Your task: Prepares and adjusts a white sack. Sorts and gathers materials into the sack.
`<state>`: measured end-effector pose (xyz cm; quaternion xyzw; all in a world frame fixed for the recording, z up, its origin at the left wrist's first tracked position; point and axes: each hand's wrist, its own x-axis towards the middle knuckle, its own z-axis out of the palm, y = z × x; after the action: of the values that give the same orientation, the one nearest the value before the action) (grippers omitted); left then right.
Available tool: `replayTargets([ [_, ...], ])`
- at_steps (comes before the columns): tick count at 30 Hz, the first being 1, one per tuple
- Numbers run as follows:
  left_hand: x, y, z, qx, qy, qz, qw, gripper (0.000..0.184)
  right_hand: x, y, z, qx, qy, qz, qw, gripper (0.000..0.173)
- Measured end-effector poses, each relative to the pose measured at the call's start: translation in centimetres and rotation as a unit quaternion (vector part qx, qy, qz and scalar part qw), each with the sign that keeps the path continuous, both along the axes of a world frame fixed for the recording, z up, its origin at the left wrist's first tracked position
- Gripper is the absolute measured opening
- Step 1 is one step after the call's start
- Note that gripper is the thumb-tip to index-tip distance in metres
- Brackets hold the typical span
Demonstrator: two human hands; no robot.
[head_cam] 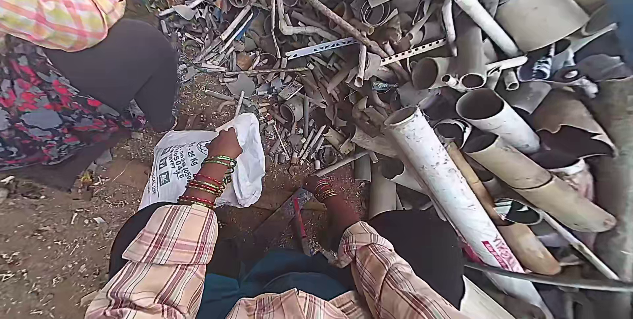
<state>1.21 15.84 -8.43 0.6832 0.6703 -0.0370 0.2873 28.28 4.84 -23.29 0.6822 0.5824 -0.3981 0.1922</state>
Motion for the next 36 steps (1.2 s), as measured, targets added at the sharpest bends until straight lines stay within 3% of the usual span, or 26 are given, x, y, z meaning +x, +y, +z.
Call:
replayTargets([
  [7,2.1,1.9,0.5,-0.072,0.093,-0.046,0.992,0.062,4.1,6.6,-2.8,0.023,0.009,-0.09,0.996,0.042],
  [13,4.3,1.9,-1.0,-0.157,0.158,-0.098,0.97,0.069,8.4,9.9,-5.9,0.123,0.003,-0.281,0.952,0.038],
  [18,4.7,2.0,-1.7,-0.169,0.169,-0.095,0.966,0.071,10.4,13.6,-10.2,0.162,0.039,-0.281,0.945,0.043],
  [22,4.8,1.9,-2.2,-0.171,0.172,-0.096,0.965,0.071,9.1,16.0,-10.6,0.124,0.001,-0.272,0.954,0.055],
  [28,4.1,1.7,-3.1,-0.184,0.171,-0.109,0.962,0.07,9.9,15.4,-12.5,0.092,-0.05,-0.242,0.965,0.053],
  [36,4.1,1.2,-3.1,-0.191,0.171,-0.116,0.959,0.071,9.9,14.8,-13.1,0.098,-0.024,-0.236,0.966,0.053],
])
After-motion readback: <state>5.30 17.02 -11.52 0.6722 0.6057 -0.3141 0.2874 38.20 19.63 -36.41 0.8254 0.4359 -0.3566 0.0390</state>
